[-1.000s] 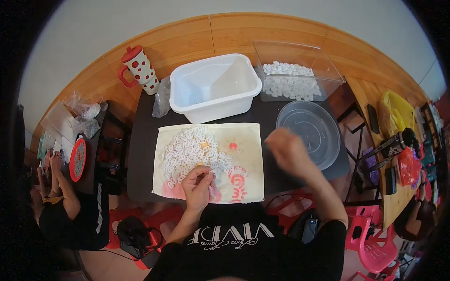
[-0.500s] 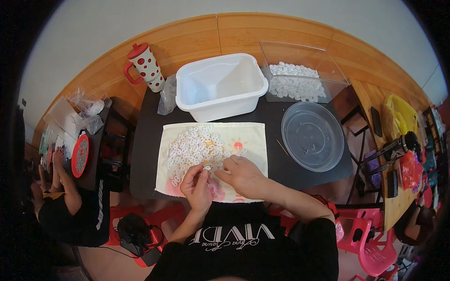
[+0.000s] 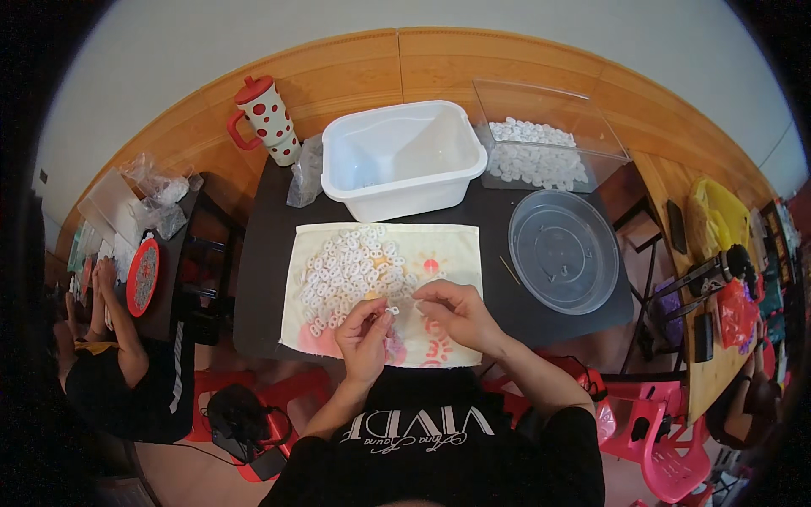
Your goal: Assembling small white plastic rings onto larger components by hand at a table.
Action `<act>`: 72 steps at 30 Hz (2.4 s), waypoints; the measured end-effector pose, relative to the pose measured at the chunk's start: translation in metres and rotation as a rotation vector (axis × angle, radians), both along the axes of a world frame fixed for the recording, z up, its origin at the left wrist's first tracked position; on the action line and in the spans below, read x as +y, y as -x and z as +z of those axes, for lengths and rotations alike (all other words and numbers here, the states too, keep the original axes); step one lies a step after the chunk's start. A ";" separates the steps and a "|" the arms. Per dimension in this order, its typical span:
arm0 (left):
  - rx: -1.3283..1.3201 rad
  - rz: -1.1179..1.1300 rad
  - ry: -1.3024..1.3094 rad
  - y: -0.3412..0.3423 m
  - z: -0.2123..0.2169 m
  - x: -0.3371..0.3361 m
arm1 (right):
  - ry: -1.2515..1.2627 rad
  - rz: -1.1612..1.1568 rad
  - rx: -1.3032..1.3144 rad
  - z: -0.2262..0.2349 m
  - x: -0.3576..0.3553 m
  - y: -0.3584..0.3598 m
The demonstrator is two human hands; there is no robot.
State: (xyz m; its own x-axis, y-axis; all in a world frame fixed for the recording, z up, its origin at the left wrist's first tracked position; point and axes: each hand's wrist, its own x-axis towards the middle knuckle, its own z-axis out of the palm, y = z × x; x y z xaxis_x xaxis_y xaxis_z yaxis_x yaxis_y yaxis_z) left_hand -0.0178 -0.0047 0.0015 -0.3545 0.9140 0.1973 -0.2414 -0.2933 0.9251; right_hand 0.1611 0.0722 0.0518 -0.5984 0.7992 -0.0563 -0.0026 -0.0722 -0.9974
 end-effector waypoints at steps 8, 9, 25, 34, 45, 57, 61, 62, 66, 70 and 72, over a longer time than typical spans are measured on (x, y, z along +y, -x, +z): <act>0.028 -0.044 -0.018 0.000 0.006 0.000 | 0.075 -0.037 0.114 -0.003 -0.002 -0.005; 0.039 -0.043 -0.033 0.000 0.004 0.000 | 0.036 -0.019 0.091 -0.004 -0.001 -0.007; 0.059 -0.174 0.049 0.003 0.001 0.001 | -0.272 0.012 0.109 0.002 0.000 -0.002; 0.046 -0.309 0.076 0.004 0.022 -0.002 | -0.084 -0.011 0.162 -0.001 0.000 0.005; 0.058 -0.298 0.041 0.004 0.027 -0.002 | -0.165 0.031 0.198 -0.003 0.000 0.005; 0.056 -0.284 0.046 0.002 0.028 -0.002 | -0.326 0.030 0.136 0.001 0.001 0.005; 0.043 -0.301 0.053 0.003 0.027 -0.002 | -0.408 0.013 0.135 0.005 0.001 0.006; 0.044 -0.301 0.053 0.003 0.027 -0.002 | -0.409 0.014 0.135 0.005 0.001 0.006; 0.051 -0.282 0.046 0.002 0.024 -0.002 | -0.423 0.025 0.108 0.007 0.002 0.004; 0.025 -0.291 0.055 0.002 0.022 -0.003 | -0.424 0.036 0.115 0.005 0.002 0.004; 0.022 -0.295 0.051 0.002 0.021 -0.003 | -0.423 0.045 0.108 0.006 0.003 0.002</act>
State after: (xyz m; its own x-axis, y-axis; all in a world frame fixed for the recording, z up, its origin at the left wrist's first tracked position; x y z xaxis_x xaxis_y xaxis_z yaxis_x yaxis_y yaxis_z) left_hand -0.0196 -0.0076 0.0223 -0.0679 0.9859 0.1529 -0.2893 -0.1661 0.9427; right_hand 0.1589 0.0751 0.0578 -0.6180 0.7114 0.3348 -0.1147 0.3397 -0.9335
